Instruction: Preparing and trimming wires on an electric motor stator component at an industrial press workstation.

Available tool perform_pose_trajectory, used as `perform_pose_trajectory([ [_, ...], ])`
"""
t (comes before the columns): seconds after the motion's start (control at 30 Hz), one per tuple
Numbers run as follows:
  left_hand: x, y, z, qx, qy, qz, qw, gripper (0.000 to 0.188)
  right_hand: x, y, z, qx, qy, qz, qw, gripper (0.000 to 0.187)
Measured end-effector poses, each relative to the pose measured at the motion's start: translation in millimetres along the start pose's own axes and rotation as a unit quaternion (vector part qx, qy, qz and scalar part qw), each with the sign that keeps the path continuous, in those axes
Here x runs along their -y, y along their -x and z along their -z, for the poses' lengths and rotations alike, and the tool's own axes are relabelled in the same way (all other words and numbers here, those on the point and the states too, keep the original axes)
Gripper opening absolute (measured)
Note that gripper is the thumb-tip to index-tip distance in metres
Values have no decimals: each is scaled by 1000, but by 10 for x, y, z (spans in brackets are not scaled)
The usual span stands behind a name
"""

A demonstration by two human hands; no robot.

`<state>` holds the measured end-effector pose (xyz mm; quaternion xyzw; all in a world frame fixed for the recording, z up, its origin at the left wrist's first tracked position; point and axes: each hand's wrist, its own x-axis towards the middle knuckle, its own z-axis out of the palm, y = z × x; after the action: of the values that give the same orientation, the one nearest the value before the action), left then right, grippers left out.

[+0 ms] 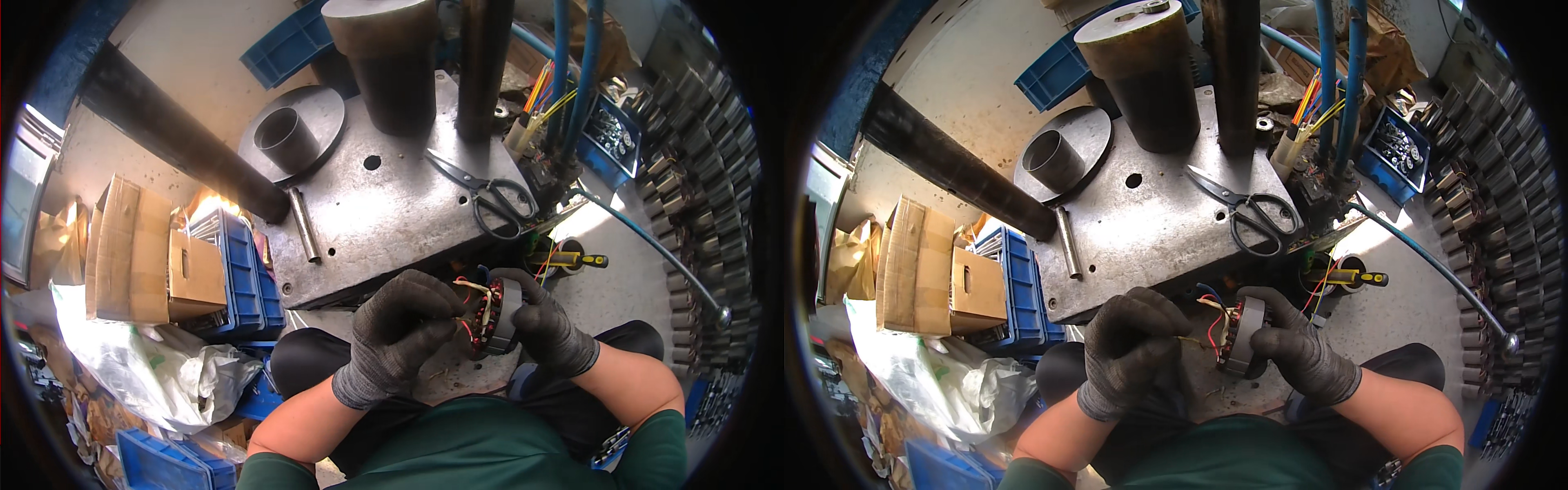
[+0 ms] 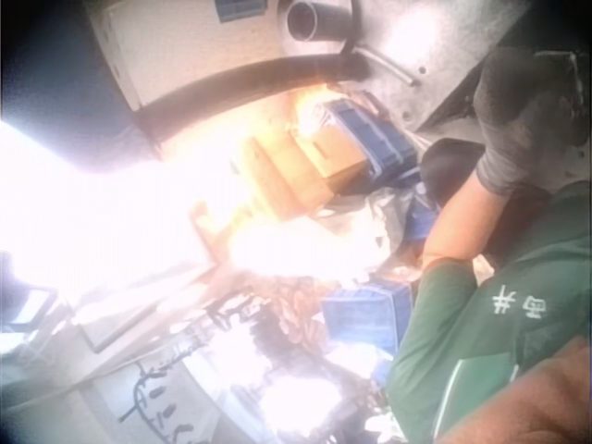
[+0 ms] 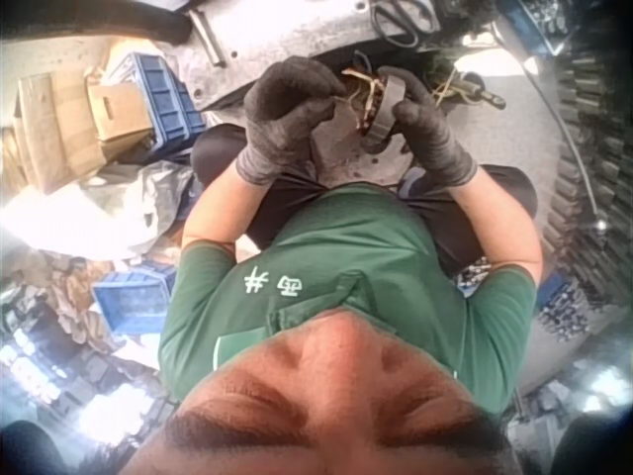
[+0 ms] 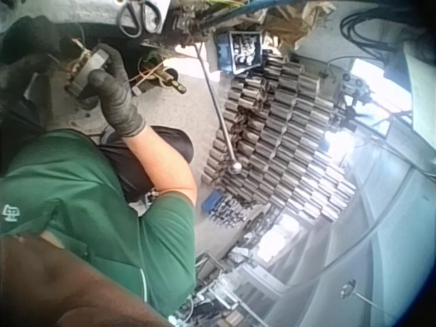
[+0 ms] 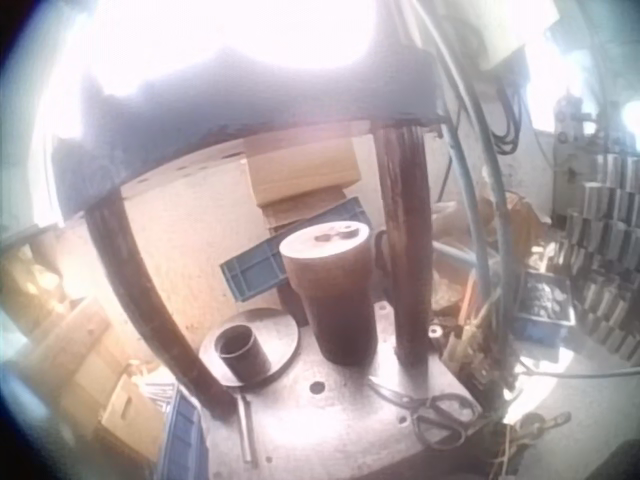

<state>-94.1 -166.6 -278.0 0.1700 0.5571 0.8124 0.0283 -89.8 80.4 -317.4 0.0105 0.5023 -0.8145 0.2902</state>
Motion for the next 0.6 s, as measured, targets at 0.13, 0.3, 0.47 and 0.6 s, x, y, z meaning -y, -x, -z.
perform_pose_trajectory([
  [0.13,-93,-20,35,-69,46,-20,996,23,18,17,56,-3,-4,11,1000,91],
  [0.3,-52,-117,145,-172,69,-3,983,16,-57,-40,139,26,-111,-26,993,96],
  [0.47,39,-127,-37,-13,-41,166,985,34,-19,-48,1,48,-87,-28,995,105],
  [0.6,-66,-147,-98,-22,-59,204,977,37,-39,-8,44,16,-6,-37,999,108],
])
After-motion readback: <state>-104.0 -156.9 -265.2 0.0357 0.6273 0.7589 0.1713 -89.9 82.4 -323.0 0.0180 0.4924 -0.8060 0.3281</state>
